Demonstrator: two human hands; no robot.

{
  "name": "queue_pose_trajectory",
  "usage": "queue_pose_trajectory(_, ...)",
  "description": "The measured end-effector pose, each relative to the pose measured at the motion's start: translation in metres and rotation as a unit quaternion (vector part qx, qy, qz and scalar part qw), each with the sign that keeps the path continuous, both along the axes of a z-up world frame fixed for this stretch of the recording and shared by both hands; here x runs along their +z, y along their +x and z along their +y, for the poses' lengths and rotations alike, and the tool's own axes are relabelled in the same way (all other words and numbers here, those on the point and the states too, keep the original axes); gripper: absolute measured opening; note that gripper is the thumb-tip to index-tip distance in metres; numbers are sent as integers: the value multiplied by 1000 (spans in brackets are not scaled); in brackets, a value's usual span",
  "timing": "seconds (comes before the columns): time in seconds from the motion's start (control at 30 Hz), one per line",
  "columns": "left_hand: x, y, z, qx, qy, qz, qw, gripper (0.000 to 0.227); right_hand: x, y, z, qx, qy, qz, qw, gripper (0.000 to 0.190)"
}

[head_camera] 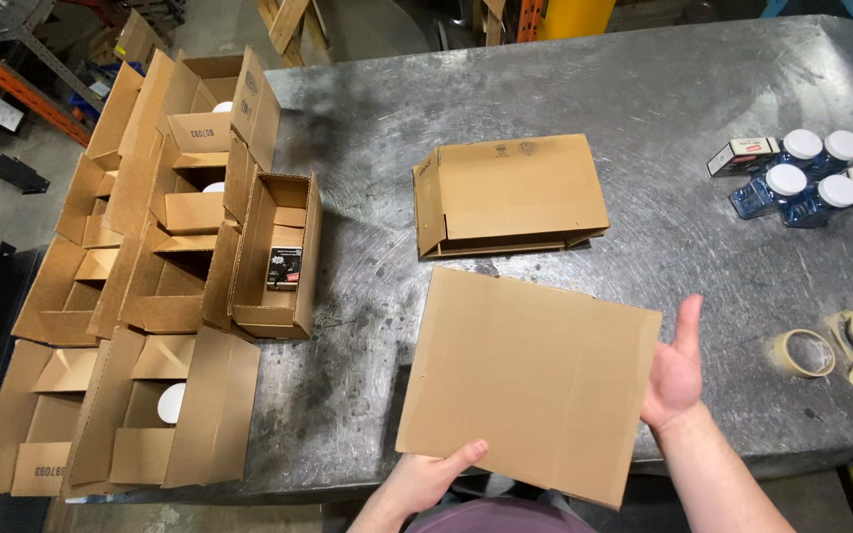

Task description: The person unfolds several cardboard boxes by hand on a metal table, removing tape and flattening them.

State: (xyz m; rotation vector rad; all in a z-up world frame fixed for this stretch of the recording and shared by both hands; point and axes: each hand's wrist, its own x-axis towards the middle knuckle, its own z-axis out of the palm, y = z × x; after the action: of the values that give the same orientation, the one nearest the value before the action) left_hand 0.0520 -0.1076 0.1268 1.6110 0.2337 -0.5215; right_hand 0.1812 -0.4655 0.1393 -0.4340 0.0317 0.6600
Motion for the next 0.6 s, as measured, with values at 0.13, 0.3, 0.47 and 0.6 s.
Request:
queue_pose_trajectory(0.13,107,26,-6,-145,227,315,910,89,5,19,-8,-56,-298,97,948,58)
queue_pose_trajectory(0.3,-62,2,35,15,13,121,992,110,66,14,16,-71,-425,17,902,60)
queue_pose_trajectory(0.47,8,31,67,145,-250,-37,957,118,86,31,-7,-11,-476,-170,863,59)
queue_pose_trajectory(0.6,87,67,63,123,189,-239,944,113,135,49,5,181,-569,-376,708,54)
